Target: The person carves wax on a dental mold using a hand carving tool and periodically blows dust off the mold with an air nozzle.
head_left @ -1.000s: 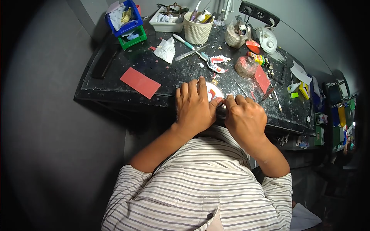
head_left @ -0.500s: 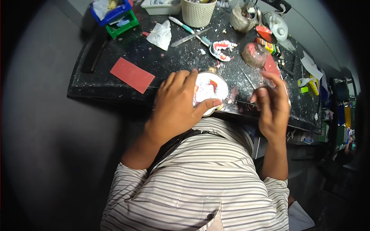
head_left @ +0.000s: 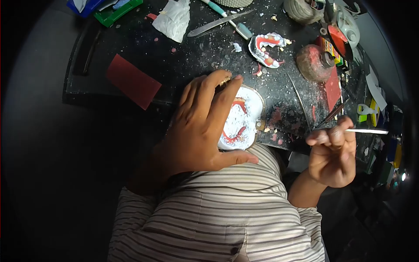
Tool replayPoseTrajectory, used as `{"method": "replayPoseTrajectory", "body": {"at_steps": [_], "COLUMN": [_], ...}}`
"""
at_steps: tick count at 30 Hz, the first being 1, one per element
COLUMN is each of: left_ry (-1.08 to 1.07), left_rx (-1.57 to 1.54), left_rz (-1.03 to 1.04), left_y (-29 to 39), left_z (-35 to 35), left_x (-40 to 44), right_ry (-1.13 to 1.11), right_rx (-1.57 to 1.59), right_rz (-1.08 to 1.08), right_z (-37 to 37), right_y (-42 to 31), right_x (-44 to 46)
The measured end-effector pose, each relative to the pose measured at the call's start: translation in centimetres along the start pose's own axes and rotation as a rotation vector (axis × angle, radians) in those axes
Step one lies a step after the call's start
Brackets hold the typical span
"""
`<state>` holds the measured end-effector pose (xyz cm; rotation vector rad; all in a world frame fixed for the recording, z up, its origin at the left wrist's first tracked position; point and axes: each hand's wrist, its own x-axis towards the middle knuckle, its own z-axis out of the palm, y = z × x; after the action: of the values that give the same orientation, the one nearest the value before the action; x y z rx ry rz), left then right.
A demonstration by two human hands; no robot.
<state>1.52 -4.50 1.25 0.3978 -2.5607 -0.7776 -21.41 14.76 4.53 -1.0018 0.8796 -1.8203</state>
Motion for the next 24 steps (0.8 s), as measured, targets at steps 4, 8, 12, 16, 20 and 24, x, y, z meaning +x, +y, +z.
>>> {"method": "replayPoseTrajectory", "body": {"at_steps": [4,8,12,16,20,24], "left_ry": [-0.078,-0.068,-0.005,0.043,0.066,0.077], "left_rx": [0.042,0.029,-0.021,0.0,0.031,0.028], "left_rz": [0.024,-0.002,-0.066,-0.119,-0.102,-0.107], "left_y": [-0.4,-0.7,-0.2,0.2,-0.2,-0.3], "left_z": [-1.3,-1.0,0.0,0.7,1.1,1.6], "left_x": [0.0,-0.3,-1.0,-1.2,-1.4,-1.5], "right_ry": [0.124,0.184,-0.079,-0.19,-0.26,-0.279], "right_rx": [-0.373,-0.622,-0.974,-1.068,-1.174,-1.194], "right_rz": [-0.009,0.057,-0.045,-0.033,-0.045,-0.077], "right_z": [2.4,4.7,4.2,5.0,5.0,4.9], "right_y": [2.2,3.6,3.2,3.4,3.4,4.1], "right_x": [0.7,1.4,3.2,3.3,3.5,3.9]}}
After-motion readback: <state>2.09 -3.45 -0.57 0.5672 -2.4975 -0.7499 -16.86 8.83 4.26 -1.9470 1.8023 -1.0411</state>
